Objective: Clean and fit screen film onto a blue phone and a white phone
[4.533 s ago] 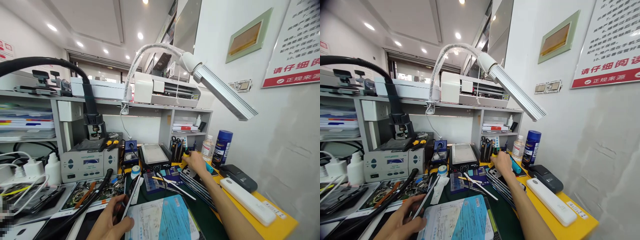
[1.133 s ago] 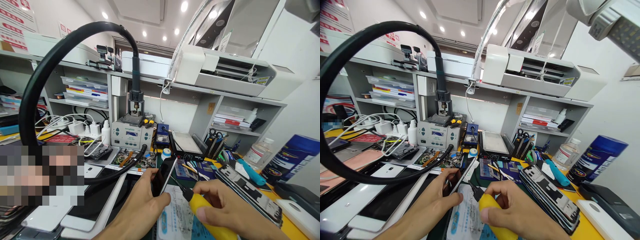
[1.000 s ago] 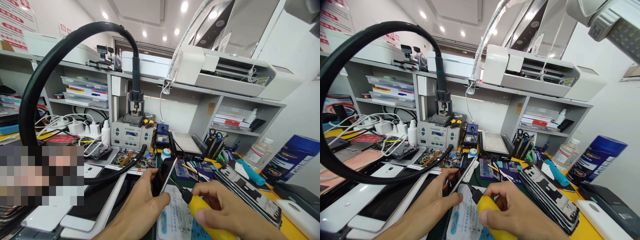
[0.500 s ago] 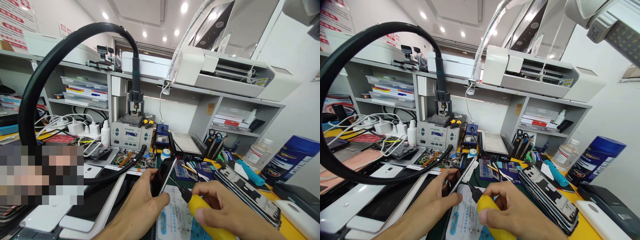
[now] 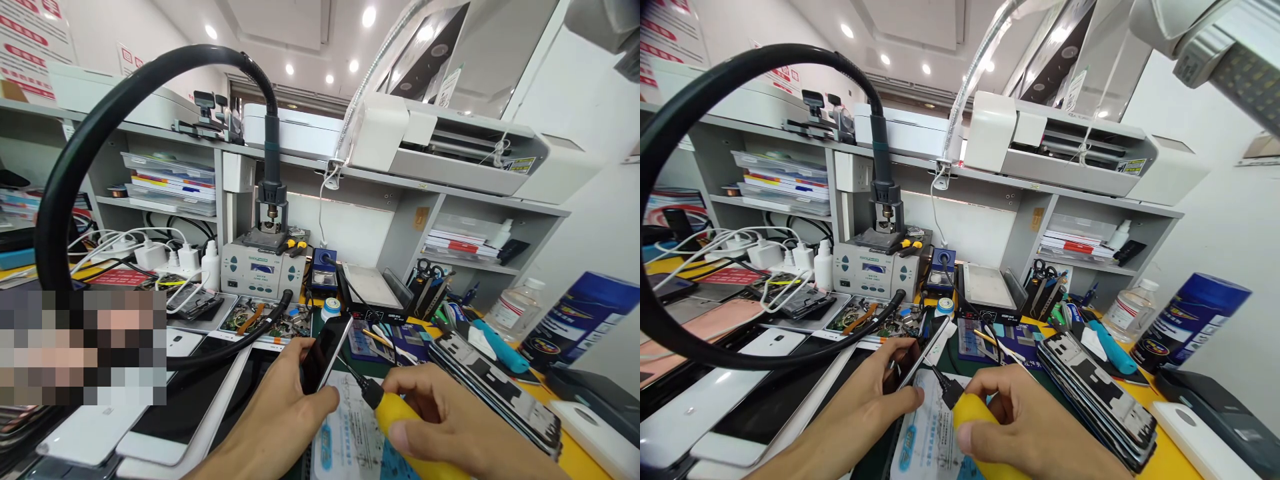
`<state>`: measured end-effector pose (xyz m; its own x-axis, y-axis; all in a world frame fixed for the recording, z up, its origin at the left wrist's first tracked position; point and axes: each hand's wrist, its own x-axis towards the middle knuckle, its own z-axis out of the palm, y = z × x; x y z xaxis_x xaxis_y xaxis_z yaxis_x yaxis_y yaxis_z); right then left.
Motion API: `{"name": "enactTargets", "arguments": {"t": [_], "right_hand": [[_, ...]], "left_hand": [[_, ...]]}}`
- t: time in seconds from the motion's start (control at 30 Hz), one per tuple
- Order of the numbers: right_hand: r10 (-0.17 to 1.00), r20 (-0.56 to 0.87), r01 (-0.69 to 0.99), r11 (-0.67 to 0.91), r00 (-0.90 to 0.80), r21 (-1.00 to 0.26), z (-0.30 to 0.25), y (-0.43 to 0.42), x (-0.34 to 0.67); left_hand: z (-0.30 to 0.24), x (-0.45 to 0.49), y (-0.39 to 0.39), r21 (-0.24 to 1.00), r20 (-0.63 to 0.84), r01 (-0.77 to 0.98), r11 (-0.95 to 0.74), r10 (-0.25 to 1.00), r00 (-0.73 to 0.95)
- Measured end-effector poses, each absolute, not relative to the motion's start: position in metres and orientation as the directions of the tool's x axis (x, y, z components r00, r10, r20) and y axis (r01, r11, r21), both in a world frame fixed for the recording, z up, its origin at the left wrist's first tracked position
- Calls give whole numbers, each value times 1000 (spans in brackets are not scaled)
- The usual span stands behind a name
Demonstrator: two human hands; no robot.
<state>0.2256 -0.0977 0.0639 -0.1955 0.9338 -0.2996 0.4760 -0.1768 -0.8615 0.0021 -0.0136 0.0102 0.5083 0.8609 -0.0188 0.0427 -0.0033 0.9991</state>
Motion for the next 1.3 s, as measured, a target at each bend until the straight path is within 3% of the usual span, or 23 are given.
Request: {"name": "enactTargets", "arguments": {"t": [0.13, 0.37, 0.6, 0.9, 1.1, 1.3], "right_hand": [[943, -252, 414, -144, -217, -899, 63, -97, 226], [923, -327, 470, -202, -202, -859, 64, -99, 226], [939, -283, 454, -170, -194, -875, 63, -99, 227], [941, -282, 447, -175, -185, -877, 59, -97, 229], [949, -273, 446, -179, -155, -877, 61, -98, 229], [983, -151, 517, -74, -109, -853, 66, -98, 233]], "left_hand": [[13, 1, -14, 1000, -14, 27, 0, 852, 523], [11, 3, -14, 1000, -11, 20, 1, 855, 518], [9, 1, -14, 999, -11, 48, -16, 856, 516], [15, 3, -17, 961, 67, 216, -173, 904, 423], [16, 2, -18, 949, 97, 235, -210, 904, 417], [16, 1, -19, 899, 163, 308, -311, 891, 424]]}}
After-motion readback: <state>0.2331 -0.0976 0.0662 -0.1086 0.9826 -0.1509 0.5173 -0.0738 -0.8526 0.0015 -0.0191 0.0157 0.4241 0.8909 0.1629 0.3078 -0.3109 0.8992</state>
